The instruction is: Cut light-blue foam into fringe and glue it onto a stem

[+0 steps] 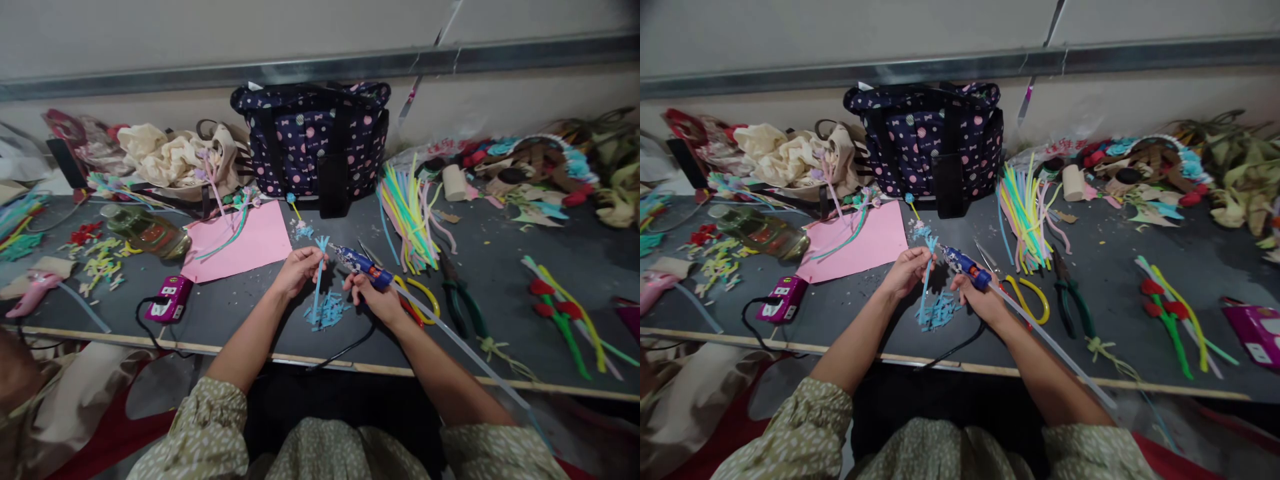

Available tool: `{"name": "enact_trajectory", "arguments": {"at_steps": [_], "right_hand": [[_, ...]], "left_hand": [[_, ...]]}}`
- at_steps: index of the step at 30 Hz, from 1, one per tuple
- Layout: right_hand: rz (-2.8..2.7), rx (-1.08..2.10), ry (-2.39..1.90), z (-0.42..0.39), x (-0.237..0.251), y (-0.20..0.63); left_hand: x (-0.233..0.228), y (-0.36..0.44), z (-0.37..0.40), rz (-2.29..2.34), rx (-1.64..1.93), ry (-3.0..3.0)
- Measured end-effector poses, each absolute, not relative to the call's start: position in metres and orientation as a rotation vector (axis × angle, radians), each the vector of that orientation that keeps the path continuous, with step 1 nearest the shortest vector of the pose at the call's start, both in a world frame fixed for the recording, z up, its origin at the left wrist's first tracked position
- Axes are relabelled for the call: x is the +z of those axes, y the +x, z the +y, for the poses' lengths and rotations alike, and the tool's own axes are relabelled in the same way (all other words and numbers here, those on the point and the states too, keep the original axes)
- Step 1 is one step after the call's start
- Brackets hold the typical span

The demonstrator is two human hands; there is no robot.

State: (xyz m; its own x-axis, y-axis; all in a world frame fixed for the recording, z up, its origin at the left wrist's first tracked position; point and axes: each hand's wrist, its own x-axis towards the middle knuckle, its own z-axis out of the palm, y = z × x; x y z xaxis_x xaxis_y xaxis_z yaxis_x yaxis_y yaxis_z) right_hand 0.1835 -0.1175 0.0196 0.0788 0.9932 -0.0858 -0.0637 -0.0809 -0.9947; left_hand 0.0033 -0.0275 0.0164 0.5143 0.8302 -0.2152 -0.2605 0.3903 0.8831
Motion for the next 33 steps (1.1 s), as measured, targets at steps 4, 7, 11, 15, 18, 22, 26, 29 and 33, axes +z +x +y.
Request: {"name": "enact_trajectory", "arguments": {"at_steps": [4,7,11,15,18,22,26,29,33], "right_hand": [[-1.067,1.252,-1.281,-0.118,0.02,0.183],[-1.058,1.251,-1.302,-0.118,0.02,0.182],[-1.047,1.241,-1.313,-0.118,0.02,0.182],[-1.051,1.246,-1.305,-0.118,0.016,0.183],[-1.056,1.245,-1.293,-0.118,0.012,0.184],[-1.056,1.241,-1.298,-0.119,0.011,0.184],[-1.065,1.242,-1.344,-0.12,0.015,0.184],[-1.069,1.238,-1.373,-0.12,0.018,0.184],[-1.049,1.242,-1.403,-0.12,0.018,0.183]], "left_hand": [[0.015,0.004,-0.028,0.736,0.767,0.934],[0.014,0.003,-0.028,0.729,0.764,0.948],[0.014,0.003,-0.028,0.737,0.761,0.961],[0.014,0.003,-0.029,0.747,0.767,0.969],[0.015,0.004,-0.03,0.757,0.771,0.968],[0.016,0.004,-0.03,0.753,0.785,0.974],[0.016,0.004,-0.03,0.76,0.795,0.979],[0.017,0.004,-0.03,0.758,0.797,0.988],[0.02,0.004,-0.031,0.772,0.805,0.991]]}}
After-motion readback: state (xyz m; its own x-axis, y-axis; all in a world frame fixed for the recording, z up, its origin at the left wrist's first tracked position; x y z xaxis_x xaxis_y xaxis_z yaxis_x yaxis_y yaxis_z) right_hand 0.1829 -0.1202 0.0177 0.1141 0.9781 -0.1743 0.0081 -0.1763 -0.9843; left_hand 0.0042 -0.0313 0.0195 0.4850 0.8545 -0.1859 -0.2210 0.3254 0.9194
